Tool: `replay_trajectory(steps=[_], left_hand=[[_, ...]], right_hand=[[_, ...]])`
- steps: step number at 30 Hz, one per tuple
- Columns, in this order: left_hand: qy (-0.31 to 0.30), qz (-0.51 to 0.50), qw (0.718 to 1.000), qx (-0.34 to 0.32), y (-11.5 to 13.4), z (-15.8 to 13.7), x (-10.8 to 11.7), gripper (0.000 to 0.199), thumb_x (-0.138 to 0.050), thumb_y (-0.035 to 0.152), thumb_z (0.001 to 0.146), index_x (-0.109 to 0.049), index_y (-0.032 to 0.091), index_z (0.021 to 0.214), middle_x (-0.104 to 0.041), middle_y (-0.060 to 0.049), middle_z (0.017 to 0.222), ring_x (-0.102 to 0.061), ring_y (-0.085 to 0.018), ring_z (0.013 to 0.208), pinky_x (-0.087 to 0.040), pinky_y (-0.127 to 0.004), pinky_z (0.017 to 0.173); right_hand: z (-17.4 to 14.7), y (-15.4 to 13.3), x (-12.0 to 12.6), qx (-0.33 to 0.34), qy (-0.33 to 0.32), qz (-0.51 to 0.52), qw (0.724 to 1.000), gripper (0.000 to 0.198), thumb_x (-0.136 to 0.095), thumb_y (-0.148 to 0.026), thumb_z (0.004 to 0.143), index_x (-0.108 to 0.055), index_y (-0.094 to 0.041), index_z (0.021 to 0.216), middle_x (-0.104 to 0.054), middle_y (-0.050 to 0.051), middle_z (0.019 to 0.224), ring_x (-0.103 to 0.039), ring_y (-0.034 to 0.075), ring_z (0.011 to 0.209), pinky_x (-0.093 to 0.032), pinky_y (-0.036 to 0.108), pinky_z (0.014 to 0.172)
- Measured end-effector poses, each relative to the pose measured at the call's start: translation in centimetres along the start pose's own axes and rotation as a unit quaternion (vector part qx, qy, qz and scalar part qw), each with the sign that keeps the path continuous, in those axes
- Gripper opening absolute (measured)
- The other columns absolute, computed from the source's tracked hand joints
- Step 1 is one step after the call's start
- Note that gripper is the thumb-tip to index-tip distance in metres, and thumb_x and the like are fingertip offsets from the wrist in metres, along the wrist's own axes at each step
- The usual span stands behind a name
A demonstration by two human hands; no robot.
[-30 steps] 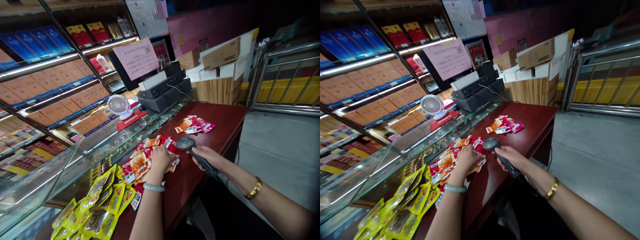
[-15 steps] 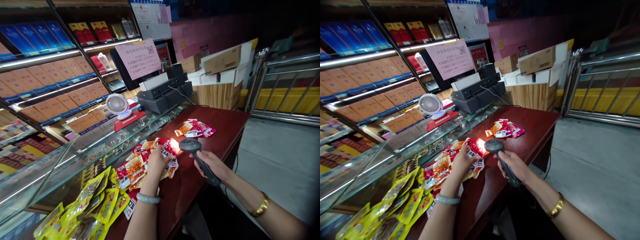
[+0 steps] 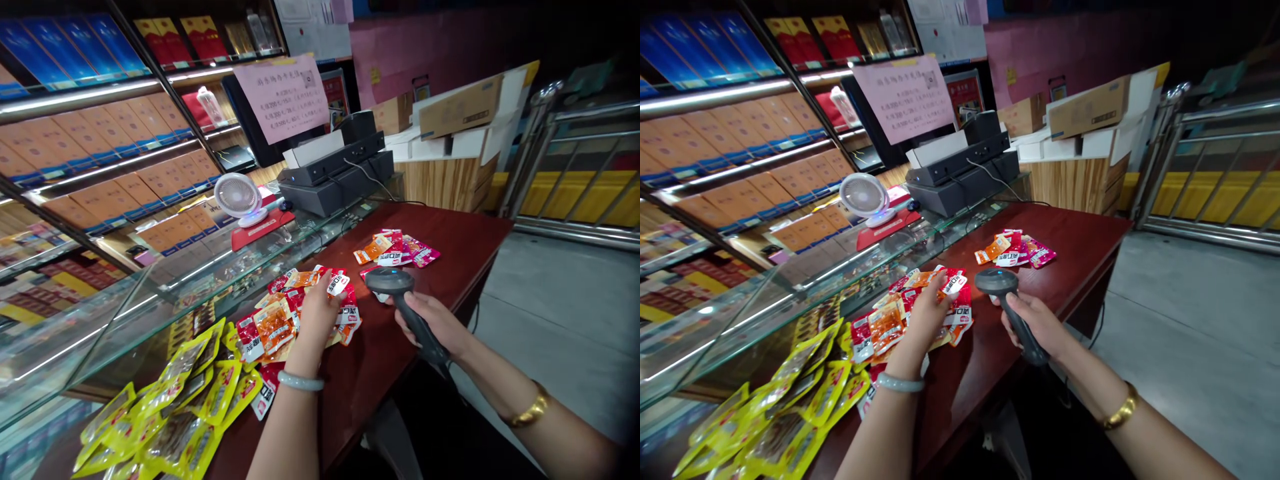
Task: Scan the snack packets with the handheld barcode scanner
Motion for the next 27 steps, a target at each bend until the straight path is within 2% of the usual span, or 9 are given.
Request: replay_trajectory(steps=[3, 5, 8, 11, 15, 18, 21, 24, 27], left_hand=[[-0.016, 0.114, 0.993, -0.011, -0.2, -0.3, 1.1, 0.047, -0.060, 0.039, 0.088, -0.057, 0.022, 0.132, -0.063, -0.011, 0.130, -0.057, -0.025, 0.121, -0.040, -0.035, 0.103], [-0.037, 0.161, 0.986, -0.037, 0.3, -0.5, 0.8, 0.049, -0.058, 0.047, 0.088, -0.059, 0.021, 0.130, -0.063, -0.011, 0.130, -0.054, -0.025, 0.124, -0.035, -0.037, 0.109], [-0.035, 0.220, 0.972, -0.070, 1.3, -0.6, -0.6, 0.067, -0.054, 0.057, 0.087, -0.047, 0.017, 0.142, -0.050, -0.015, 0.144, -0.039, -0.028, 0.138, -0.019, -0.045, 0.117], [-0.030, 0.262, 0.963, -0.061, 1.6, -0.2, -2.4, 0.082, -0.047, 0.063, 0.088, -0.035, 0.009, 0.148, -0.039, -0.023, 0.151, -0.028, -0.032, 0.145, -0.013, -0.050, 0.118], [-0.052, 0.281, 0.957, -0.056, 2.1, 0.0, -3.2, 0.078, -0.042, 0.062, 0.090, -0.040, 0.007, 0.146, -0.046, -0.025, 0.145, -0.034, -0.033, 0.141, -0.011, -0.052, 0.118], [-0.063, 0.270, 0.958, -0.078, 2.9, -0.6, -2.5, 0.064, -0.043, 0.057, 0.092, -0.049, 0.015, 0.139, -0.061, -0.018, 0.131, -0.048, -0.030, 0.130, -0.010, -0.051, 0.118], [-0.073, 0.263, 0.960, -0.067, 3.4, -1.1, -1.9, 0.051, -0.045, 0.057, 0.091, -0.061, 0.023, 0.126, -0.068, -0.012, 0.117, -0.057, -0.028, 0.117, -0.020, -0.047, 0.115], [-0.025, 0.283, 0.959, -0.006, 3.1, -1.0, -1.2, 0.065, -0.046, 0.066, 0.086, -0.059, 0.019, 0.129, -0.062, -0.017, 0.126, -0.052, -0.033, 0.121, -0.032, -0.045, 0.107], [-0.006, 0.309, 0.951, 0.033, 2.6, -0.6, -1.3, 0.085, -0.042, 0.076, 0.081, -0.053, 0.012, 0.136, -0.053, -0.023, 0.136, -0.043, -0.038, 0.130, -0.030, -0.049, 0.107]], right_hand=[[0.0, 0.0, 0.0, -0.003, -0.001, 0.004, 1.000, 0.046, -0.060, -0.061, 0.085, -0.058, -0.018, 0.103, -0.055, -0.004, 0.056, -0.050, 0.011, 0.039, -0.037, 0.021, 0.036], [0.0, 0.0, 0.0, -0.003, -0.003, 0.005, 1.000, 0.047, -0.061, -0.060, 0.085, -0.058, -0.018, 0.103, -0.056, -0.003, 0.056, -0.050, 0.011, 0.040, -0.037, 0.021, 0.036], [0.0, 0.0, -0.1, -0.009, -0.008, 0.011, 1.000, 0.047, -0.061, -0.060, 0.084, -0.058, -0.018, 0.103, -0.057, -0.003, 0.057, -0.050, 0.012, 0.041, -0.037, 0.021, 0.037], [-0.1, 0.0, 0.0, -0.006, -0.001, 0.022, 1.000, 0.047, -0.061, -0.061, 0.084, -0.058, -0.019, 0.104, -0.056, -0.003, 0.058, -0.049, 0.012, 0.042, -0.036, 0.022, 0.037], [-0.3, -0.7, 0.6, 0.035, 0.037, 0.058, 0.997, 0.044, -0.057, -0.061, 0.086, -0.059, -0.020, 0.103, -0.054, -0.002, 0.060, -0.046, 0.012, 0.042, -0.034, 0.024, 0.038], [-0.3, -1.3, 1.0, 0.063, 0.047, 0.097, 0.992, 0.041, -0.053, -0.060, 0.089, -0.059, -0.021, 0.098, -0.054, -0.002, 0.060, -0.043, 0.011, 0.043, -0.032, 0.023, 0.039], [-0.2, -1.5, 1.1, 0.063, 0.041, 0.109, 0.991, 0.041, -0.052, -0.062, 0.088, -0.058, -0.021, 0.092, -0.052, -0.002, 0.058, -0.041, 0.011, 0.041, -0.031, 0.024, 0.039], [-0.1, -1.5, 1.1, 0.057, 0.034, 0.104, 0.992, 0.044, -0.053, -0.065, 0.086, -0.057, -0.022, 0.092, -0.051, -0.002, 0.058, -0.041, 0.011, 0.041, -0.031, 0.024, 0.039], [-0.2, -1.6, 0.9, 0.060, 0.026, 0.104, 0.992, 0.044, -0.054, -0.065, 0.085, -0.057, -0.021, 0.092, -0.052, -0.002, 0.059, -0.043, 0.011, 0.041, -0.032, 0.024, 0.038]])
Point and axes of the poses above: each hand's wrist, its own z-axis towards the middle knuckle, its own x-axis out of the back of the hand, y = z × x, the point moved 7 cm from there along z, towards the middle knuckle
